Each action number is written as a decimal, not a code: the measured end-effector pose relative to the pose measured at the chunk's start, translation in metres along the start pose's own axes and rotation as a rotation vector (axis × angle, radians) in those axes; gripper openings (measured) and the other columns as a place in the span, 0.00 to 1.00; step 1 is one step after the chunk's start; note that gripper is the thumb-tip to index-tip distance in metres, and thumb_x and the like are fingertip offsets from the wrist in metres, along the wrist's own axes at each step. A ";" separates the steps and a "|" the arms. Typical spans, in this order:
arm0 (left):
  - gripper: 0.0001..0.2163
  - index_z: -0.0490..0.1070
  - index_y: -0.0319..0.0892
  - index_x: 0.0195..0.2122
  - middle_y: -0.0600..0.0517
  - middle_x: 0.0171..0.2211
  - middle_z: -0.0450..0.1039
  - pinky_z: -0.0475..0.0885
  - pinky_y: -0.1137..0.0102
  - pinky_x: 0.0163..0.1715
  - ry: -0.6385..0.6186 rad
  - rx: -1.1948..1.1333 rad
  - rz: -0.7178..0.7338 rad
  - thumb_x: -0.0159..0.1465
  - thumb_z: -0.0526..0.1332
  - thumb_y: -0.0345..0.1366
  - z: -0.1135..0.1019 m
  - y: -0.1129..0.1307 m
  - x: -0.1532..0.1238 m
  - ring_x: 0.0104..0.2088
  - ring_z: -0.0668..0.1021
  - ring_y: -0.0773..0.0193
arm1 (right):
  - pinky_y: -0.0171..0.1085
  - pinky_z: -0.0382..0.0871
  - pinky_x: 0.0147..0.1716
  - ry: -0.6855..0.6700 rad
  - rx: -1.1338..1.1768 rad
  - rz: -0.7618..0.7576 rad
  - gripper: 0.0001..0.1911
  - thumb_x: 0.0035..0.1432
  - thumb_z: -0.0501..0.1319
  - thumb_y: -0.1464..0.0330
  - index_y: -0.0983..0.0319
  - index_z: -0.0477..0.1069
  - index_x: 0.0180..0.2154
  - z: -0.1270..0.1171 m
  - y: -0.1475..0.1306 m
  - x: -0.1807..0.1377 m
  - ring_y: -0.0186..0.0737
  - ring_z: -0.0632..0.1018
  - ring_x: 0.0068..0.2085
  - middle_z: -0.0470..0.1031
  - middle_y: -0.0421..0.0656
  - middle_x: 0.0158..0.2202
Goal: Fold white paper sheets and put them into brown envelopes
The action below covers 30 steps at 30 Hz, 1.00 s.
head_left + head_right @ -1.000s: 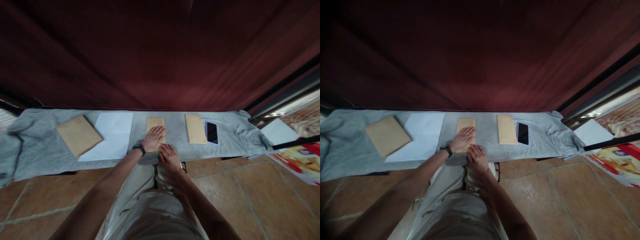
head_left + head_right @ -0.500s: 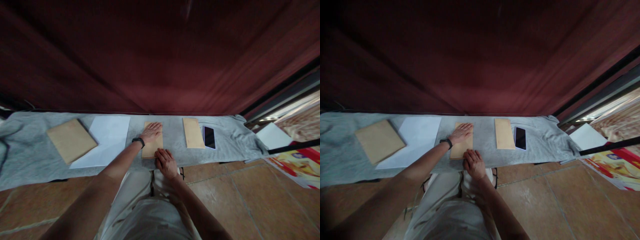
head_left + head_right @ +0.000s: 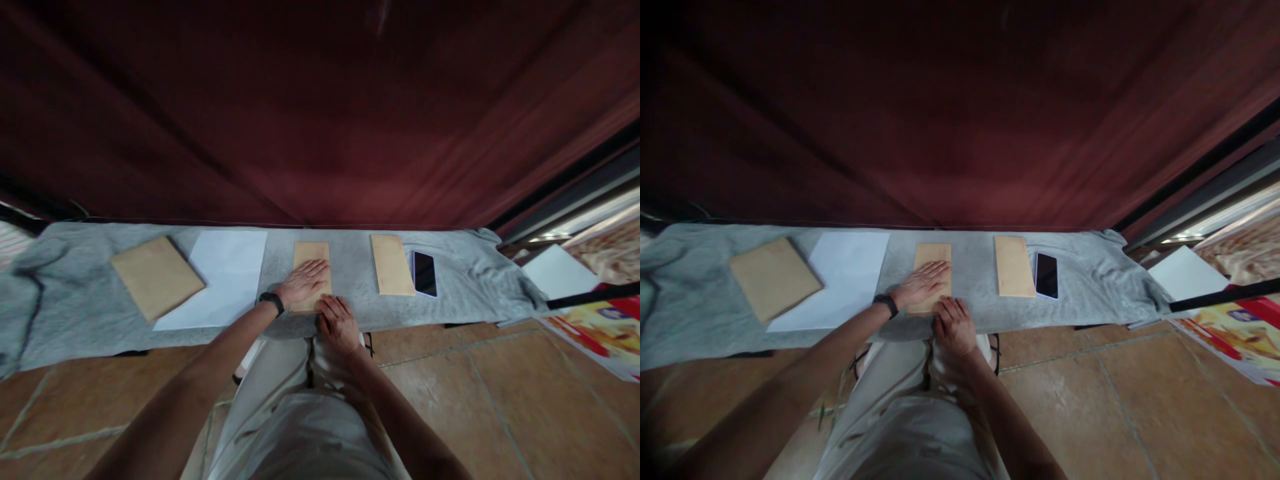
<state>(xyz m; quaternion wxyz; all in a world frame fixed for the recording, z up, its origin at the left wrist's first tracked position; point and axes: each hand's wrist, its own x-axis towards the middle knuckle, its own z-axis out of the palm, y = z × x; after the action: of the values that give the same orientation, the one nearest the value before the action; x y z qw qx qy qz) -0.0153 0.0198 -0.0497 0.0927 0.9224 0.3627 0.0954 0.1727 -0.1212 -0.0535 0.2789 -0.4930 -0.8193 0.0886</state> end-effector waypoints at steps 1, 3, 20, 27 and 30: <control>0.29 0.54 0.39 0.73 0.44 0.73 0.55 0.49 0.62 0.72 0.004 -0.003 0.006 0.76 0.45 0.48 0.000 0.003 -0.004 0.74 0.56 0.62 | 0.53 0.62 0.68 -0.002 -0.002 -0.006 0.21 0.69 0.57 0.69 0.59 0.70 0.61 0.000 0.000 0.000 0.48 0.72 0.64 0.74 0.49 0.63; 0.28 0.54 0.40 0.73 0.44 0.74 0.55 0.50 0.61 0.72 0.016 -0.004 0.022 0.76 0.44 0.48 0.000 0.008 -0.012 0.74 0.56 0.62 | 0.53 0.62 0.67 -0.005 -0.005 -0.015 0.21 0.69 0.57 0.69 0.59 0.70 0.61 0.000 0.001 0.000 0.48 0.72 0.65 0.74 0.49 0.63; 0.27 0.56 0.43 0.72 0.44 0.72 0.58 0.55 0.57 0.72 0.023 -0.056 0.055 0.75 0.51 0.48 -0.006 0.042 -0.074 0.73 0.58 0.58 | 0.51 0.63 0.67 0.037 0.008 -0.012 0.19 0.69 0.56 0.71 0.60 0.72 0.59 0.002 0.003 0.002 0.45 0.74 0.63 0.76 0.49 0.61; 0.20 0.68 0.45 0.65 0.47 0.65 0.71 0.67 0.57 0.66 0.169 -0.128 -0.118 0.76 0.49 0.40 -0.006 0.052 -0.103 0.66 0.71 0.60 | 0.48 0.65 0.66 0.082 0.061 0.053 0.16 0.73 0.55 0.69 0.57 0.76 0.55 0.006 0.006 0.003 0.42 0.76 0.60 0.78 0.45 0.58; 0.19 0.72 0.45 0.61 0.47 0.63 0.74 0.70 0.57 0.64 0.214 -0.144 -0.158 0.76 0.48 0.39 -0.006 0.055 -0.109 0.64 0.73 0.60 | 0.48 0.66 0.64 0.106 0.095 0.100 0.15 0.73 0.54 0.68 0.56 0.77 0.53 0.010 0.006 0.004 0.42 0.78 0.58 0.80 0.44 0.56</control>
<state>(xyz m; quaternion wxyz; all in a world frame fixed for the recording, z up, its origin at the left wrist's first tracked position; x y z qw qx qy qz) -0.0591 -0.0939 -0.0423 0.1265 0.8665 0.4342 0.2113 0.1708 -0.1131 -0.0625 0.3404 -0.5237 -0.7724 0.1149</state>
